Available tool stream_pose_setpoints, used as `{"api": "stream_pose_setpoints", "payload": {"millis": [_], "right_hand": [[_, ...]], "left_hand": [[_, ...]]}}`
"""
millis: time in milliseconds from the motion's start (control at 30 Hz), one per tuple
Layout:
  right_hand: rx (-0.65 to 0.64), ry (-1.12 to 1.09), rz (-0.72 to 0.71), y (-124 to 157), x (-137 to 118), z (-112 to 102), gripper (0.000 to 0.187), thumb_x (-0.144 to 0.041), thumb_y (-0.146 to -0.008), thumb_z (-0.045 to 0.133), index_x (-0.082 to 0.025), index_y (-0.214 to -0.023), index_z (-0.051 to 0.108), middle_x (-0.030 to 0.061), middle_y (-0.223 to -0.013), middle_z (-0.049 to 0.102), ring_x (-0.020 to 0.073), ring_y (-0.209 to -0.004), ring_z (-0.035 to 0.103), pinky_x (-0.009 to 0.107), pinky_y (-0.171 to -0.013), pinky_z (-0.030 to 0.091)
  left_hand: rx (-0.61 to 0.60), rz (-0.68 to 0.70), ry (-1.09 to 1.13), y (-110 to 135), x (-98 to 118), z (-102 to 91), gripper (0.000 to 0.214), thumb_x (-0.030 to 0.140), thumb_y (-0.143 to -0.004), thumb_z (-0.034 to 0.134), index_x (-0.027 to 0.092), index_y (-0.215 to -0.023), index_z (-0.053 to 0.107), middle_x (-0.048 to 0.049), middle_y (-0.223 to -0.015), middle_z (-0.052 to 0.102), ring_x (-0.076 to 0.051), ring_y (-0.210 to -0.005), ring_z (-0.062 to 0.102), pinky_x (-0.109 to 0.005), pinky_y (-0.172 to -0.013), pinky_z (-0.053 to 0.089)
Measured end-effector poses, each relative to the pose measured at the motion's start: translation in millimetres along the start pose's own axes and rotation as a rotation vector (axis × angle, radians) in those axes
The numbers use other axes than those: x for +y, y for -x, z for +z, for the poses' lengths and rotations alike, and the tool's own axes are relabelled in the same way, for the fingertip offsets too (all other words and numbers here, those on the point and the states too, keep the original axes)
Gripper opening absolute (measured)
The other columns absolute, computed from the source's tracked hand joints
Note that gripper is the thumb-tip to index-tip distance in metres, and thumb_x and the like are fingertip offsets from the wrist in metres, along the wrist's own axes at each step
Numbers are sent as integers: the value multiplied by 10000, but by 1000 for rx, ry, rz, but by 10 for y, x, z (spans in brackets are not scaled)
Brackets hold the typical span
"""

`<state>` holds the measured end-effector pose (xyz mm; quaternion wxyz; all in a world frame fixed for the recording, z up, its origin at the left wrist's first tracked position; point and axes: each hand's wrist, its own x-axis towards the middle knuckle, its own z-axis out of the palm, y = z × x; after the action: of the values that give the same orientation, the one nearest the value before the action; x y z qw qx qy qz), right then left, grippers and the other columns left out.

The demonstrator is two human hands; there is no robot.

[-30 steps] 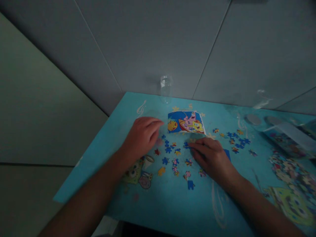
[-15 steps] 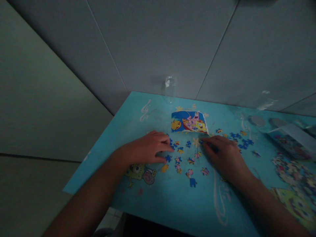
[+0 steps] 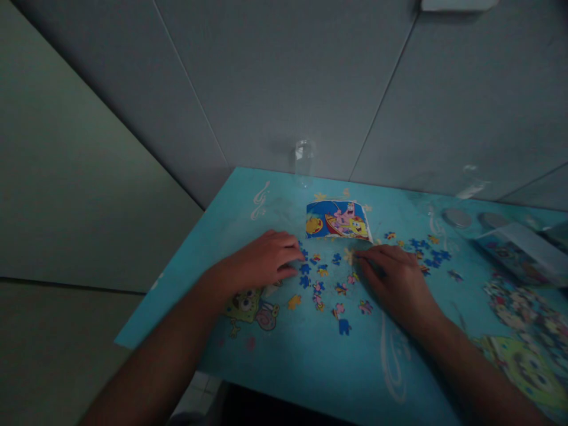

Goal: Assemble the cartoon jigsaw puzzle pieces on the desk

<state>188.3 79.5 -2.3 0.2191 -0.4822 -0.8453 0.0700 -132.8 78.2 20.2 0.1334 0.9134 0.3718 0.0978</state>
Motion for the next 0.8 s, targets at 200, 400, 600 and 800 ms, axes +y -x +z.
{"api": "stream_pose_setpoints", "payload": {"millis": [200, 400, 600, 800], "right_hand": [[11, -37, -57, 12, -95, -10, 220, -286, -1013, 549, -225, -1095, 744, 77, -1068, 729, 264, -980, 652, 454, -871, 493], [-86, -118, -153, 60, -604, 97, 202, -290, -1006, 595, -265, -1133, 750, 58, -1071, 724, 245, -990, 640, 437, -869, 469], [-164, -29, -77, 18, -970, 254, 204, -358, -943, 704, -250, -1110, 749, 59, -1042, 706, 275, -997, 615, 452, -871, 464], [-164, -123, -30, -6, -1013, 277, 78, -253, -924, 720, -265, -993, 754, 39, -1034, 708, 264, -1009, 610, 434, -887, 440]], "left_hand": [[8, 15, -9, -36, 33, 51, 246, 328, -972, 679, 241, -1202, 698, -55, -1122, 662, -212, -1058, 622, -411, -995, 449], [29, 26, -8, -64, -1, 81, 194, 265, -994, 638, 238, -1170, 714, -45, -1094, 668, -208, -1037, 619, -385, -965, 451], [96, 15, -52, -124, 9, 118, 186, 238, -1021, 577, 195, -1143, 711, -55, -1051, 677, -207, -992, 616, -364, -899, 449], [136, 13, -130, -155, 78, 129, 188, 223, -1022, 572, 188, -1162, 691, -60, -1084, 667, -230, -1040, 591, -379, -880, 423]]}}
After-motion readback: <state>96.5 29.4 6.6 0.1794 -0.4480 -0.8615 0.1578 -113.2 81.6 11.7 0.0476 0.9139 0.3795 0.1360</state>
